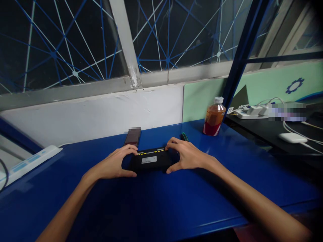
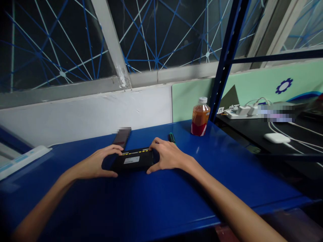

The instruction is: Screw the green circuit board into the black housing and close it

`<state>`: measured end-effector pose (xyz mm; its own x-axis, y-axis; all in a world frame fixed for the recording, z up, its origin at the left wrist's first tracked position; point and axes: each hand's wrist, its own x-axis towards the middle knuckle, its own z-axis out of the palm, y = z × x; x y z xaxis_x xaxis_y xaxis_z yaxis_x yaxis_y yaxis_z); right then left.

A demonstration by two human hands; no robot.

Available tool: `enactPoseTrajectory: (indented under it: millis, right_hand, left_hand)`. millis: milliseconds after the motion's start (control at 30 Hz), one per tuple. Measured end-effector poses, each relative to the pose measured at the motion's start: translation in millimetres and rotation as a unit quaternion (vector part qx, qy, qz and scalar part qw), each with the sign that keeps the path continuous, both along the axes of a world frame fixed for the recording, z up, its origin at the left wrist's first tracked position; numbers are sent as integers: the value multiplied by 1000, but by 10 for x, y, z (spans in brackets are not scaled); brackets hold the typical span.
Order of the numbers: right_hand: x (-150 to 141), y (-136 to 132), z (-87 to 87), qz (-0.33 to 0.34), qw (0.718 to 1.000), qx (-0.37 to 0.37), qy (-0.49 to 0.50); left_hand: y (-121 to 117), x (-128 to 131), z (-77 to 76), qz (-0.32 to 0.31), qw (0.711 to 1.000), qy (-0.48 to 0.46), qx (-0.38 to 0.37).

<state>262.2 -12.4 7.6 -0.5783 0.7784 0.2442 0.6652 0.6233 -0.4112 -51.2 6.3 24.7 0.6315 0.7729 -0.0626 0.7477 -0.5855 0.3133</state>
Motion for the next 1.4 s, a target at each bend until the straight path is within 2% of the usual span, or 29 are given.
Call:
enactPoseTrajectory:
  millis: [833,1067,1400]
  right_hand:
    - [29,46,-36,5,1000,-20,-11]
    - [11,49,-57,4,1000,-9,-17]
    - [35,31,6,9,999,-5,-42]
  left_hand:
    - [14,2,-107,8,1000,-8,6]
    - [20,13,-100,7,1000,-15,10]
    - [13,57,-39,6,1000,22,8]
